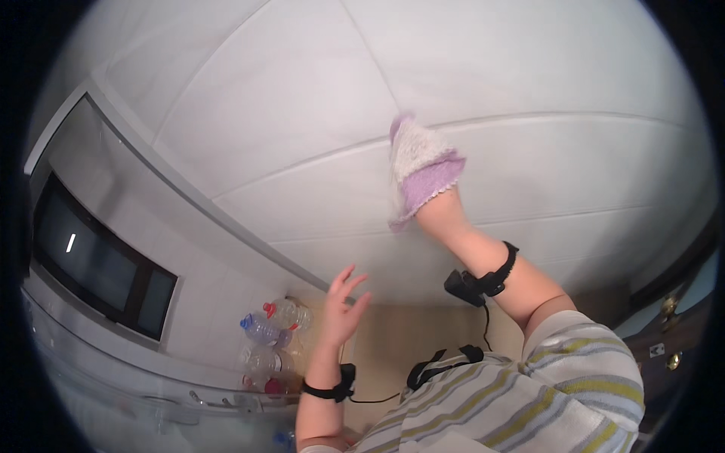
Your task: Organizing cleaning supplies and scrubbing a bathroom wall with a cloth.
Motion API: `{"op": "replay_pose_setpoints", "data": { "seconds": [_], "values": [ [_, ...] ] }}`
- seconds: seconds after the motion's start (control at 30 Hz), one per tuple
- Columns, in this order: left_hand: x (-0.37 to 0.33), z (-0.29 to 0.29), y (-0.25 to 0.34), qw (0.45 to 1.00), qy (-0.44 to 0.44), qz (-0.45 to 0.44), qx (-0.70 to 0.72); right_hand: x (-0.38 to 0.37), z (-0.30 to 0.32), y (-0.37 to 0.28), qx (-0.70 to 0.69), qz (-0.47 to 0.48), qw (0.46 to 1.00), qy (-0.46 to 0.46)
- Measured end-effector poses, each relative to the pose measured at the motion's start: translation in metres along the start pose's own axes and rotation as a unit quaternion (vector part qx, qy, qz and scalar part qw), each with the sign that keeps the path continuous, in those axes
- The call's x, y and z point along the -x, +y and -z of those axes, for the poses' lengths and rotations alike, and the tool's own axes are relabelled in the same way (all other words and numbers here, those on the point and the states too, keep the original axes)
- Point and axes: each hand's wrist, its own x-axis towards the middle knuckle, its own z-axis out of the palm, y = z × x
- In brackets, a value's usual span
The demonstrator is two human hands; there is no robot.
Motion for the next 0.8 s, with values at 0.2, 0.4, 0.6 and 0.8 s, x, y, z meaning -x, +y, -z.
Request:
{"op": "replay_pose_setpoints", "data": {
  "seconds": [0.2, 0.4, 0.6, 0.8],
  "values": [
    [-0.071, 0.079, -0.007, 0.990, -0.028, -0.059, -0.123, -0.055, 0.045, 0.039, -0.050, 0.036, 0.933, 0.354],
    [-0.190, 0.190, -0.024, 0.941, 0.163, -0.161, -0.250, -0.113, 0.055, 0.076, -0.004, -0.036, 0.951, 0.308],
    [-0.243, 0.280, 0.007, 0.915, 0.235, -0.128, -0.303, -0.185, 0.047, 0.021, 0.198, -0.044, 0.928, 0.311],
    [-0.254, 0.280, -0.018, 0.922, 0.229, -0.152, -0.271, -0.246, -0.006, -0.128, 0.220, 0.100, 0.967, 0.080]
  ]
}}
